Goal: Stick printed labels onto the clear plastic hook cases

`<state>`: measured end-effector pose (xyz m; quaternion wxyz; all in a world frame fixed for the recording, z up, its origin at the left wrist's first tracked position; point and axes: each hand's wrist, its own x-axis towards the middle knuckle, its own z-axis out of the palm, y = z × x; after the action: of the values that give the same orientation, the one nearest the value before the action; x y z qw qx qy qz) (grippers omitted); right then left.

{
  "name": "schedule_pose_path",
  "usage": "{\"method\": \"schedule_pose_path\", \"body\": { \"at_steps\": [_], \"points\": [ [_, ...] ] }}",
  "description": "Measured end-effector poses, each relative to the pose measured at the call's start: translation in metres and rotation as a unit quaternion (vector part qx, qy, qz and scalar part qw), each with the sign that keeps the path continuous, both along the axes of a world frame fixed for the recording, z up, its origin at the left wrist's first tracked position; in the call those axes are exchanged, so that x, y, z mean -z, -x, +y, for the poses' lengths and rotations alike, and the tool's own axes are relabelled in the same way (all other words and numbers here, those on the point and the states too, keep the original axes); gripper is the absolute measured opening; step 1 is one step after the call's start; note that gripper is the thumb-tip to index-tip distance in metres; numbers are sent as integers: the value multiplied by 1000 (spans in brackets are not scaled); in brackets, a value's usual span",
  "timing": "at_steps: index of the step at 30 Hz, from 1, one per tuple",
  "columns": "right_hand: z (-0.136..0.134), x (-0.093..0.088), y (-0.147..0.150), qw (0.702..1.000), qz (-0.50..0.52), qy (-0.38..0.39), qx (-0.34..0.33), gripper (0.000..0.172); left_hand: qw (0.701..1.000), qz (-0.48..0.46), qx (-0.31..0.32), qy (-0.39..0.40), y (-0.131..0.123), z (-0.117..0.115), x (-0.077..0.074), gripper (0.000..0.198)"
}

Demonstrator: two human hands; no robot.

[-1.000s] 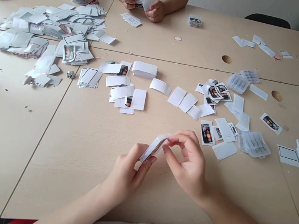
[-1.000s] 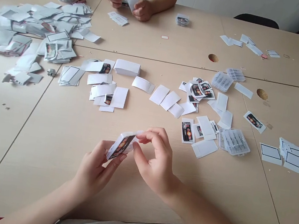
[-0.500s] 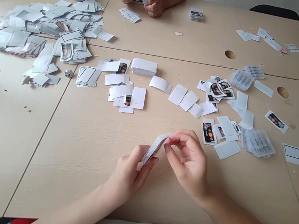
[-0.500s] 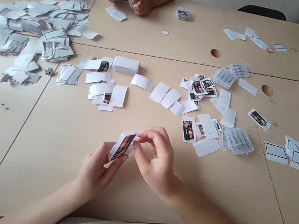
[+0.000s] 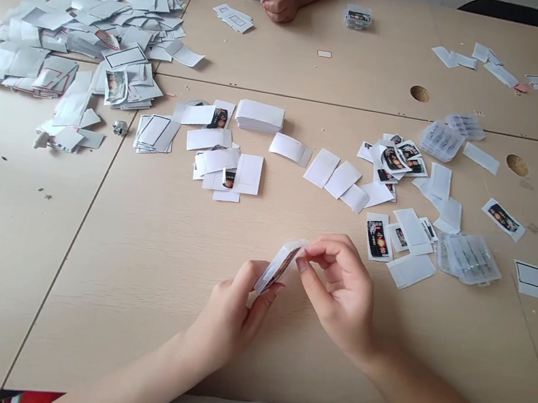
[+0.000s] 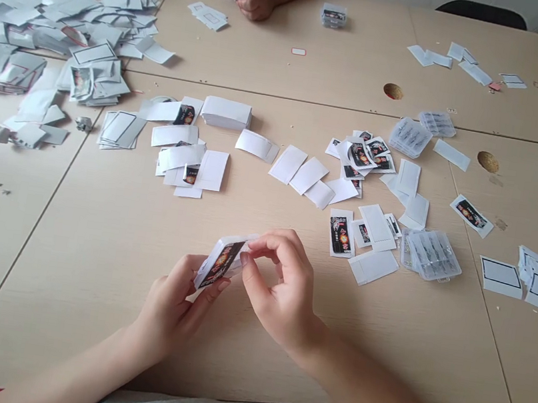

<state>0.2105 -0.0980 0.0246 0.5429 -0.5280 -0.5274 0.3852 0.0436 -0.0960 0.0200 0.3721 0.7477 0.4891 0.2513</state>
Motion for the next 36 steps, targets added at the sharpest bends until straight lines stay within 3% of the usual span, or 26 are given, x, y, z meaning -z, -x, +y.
{"method": "schedule_pose_path", "body": {
  "at_steps": [18,26,29,32,36],
  "points": [
    [0,3,-1,1000,-4,1,-5,22,1000,0,17,-17,0,0,3,19],
    [0,0,-2,999,-42,10,-12,13,996,-50,8,70,1,0,3,16],
    [1,-1,-4,998,-61,25,5,10,973,-148,-12,178,0,4,-4,10],
    [3,-3,-8,995,-23,93,5,13,916,-258,-45,305,0,10,-12,11],
    [5,-9,-14,958,131,230,-108,20,870,-301,-87,382,4,16,-15,9]
  ]
}}
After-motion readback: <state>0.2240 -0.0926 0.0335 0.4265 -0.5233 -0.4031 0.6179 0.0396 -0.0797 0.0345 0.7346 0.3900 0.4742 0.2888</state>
